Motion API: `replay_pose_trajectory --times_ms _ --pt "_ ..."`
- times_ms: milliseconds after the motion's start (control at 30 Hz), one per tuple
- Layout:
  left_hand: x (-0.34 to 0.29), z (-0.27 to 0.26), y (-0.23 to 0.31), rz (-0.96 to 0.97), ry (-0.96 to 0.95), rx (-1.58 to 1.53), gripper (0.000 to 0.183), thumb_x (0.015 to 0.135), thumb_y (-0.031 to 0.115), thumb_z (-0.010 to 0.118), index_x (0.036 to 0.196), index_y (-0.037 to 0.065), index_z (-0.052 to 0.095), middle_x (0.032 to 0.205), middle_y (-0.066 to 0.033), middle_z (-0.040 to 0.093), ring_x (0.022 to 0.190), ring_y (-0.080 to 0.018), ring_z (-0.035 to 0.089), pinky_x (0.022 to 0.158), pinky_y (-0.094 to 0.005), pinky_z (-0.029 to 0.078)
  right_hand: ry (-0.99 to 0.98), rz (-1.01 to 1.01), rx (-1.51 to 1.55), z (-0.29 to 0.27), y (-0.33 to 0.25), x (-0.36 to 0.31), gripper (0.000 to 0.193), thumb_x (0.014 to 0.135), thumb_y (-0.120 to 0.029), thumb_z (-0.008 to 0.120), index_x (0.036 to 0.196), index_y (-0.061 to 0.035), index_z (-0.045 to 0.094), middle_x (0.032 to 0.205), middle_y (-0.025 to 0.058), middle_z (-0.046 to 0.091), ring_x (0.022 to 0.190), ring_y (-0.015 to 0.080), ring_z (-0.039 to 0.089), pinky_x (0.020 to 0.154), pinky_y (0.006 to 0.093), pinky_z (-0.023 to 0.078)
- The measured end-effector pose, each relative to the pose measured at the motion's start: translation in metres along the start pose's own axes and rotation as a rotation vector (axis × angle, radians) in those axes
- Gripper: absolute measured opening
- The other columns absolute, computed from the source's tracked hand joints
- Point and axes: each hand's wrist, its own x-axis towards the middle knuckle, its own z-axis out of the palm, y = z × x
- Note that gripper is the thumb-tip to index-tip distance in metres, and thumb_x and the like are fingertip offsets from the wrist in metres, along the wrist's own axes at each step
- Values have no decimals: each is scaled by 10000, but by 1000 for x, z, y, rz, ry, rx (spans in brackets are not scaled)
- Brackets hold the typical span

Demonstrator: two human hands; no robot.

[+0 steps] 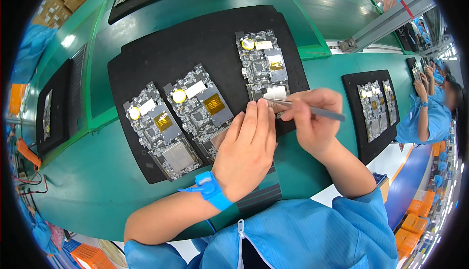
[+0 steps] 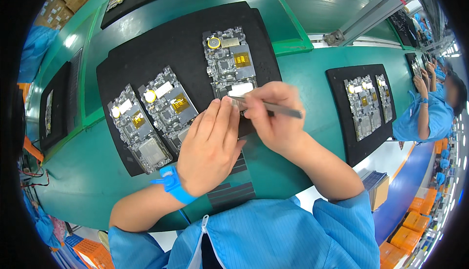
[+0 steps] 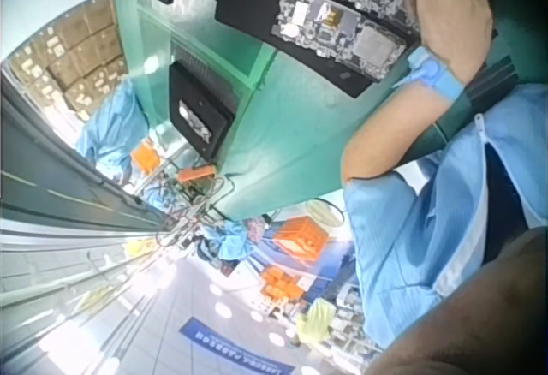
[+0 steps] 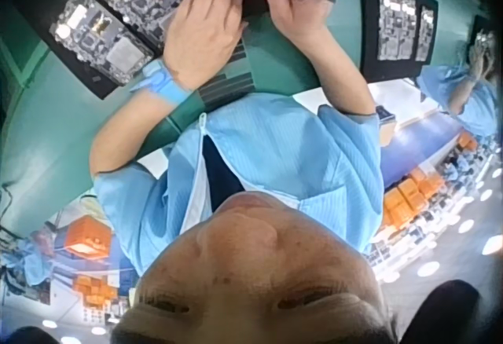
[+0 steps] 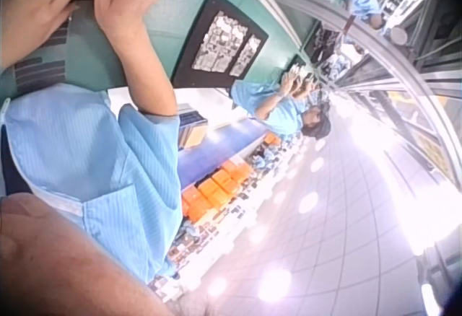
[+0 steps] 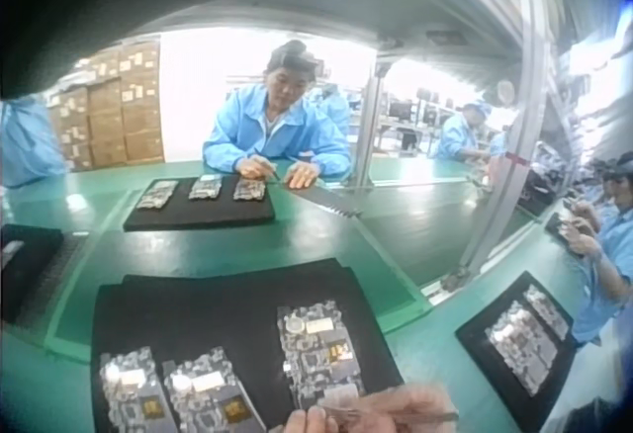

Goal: The person uses tweezers to pick small white thermal pads from a strip and places them onto specific components on multiple circuit boards. The person repeatedly picks pads and applies them to different boards, moving the boards along the assembly line as they work.

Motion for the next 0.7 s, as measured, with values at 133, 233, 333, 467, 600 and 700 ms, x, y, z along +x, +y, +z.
replay_pose_trajectory --times_ms 133,233,333,467,600,700 --pt "-34 -28 13 144 -91 -40 385 766 162 623 1069 -74 609 1109 -207 591 1044 -321 562 846 -371 481 127 417 381 -16 -23 -12 179 955 -89 511 1020 -6 365 748 134 619 591 152 638 514 224 513" --pt "-68 -37 18 296 -281 -169 330 750 150 623 989 -77 639 1025 -198 619 985 -307 584 813 -356 489 60 658 509 -28 -39 -37 169 966 -99 491 1016 -19 350 746 139 612 560 139 622 487 218 503" --pt "-88 -28 20 324 -239 -195 268 748 109 644 932 -86 654 983 -187 623 963 -302 598 799 -344 512 3 794 497 -25 -54 -72 182 950 -71 509 1002 -16 344 749 126 603 566 131 631 506 211 518" --pt "-97 -23 24 349 -193 -183 227 758 83 656 901 -94 660 962 -184 619 962 -300 605 782 -333 540 -50 722 457 -15 -65 -102 203 922 -27 546 978 2 353 755 106 589 591 105 635 533 204 525" --pt "-100 -24 24 354 -183 -170 223 758 76 663 897 -98 660 952 -184 616 962 -302 607 770 -328 550 -93 682 363 -7 -67 -110 199 916 -29 560 965 6 370 748 96 581 605 99 633 538 203 523" --pt "-101 -23 24 351 -179 -169 220 758 69 663 899 -101 659 953 -183 616 961 -302 608 766 -328 552 -105 670 354 -6 -68 -110 199 914 -27 564 962 8 374 744 88 575 608 97 631 541 206 523"
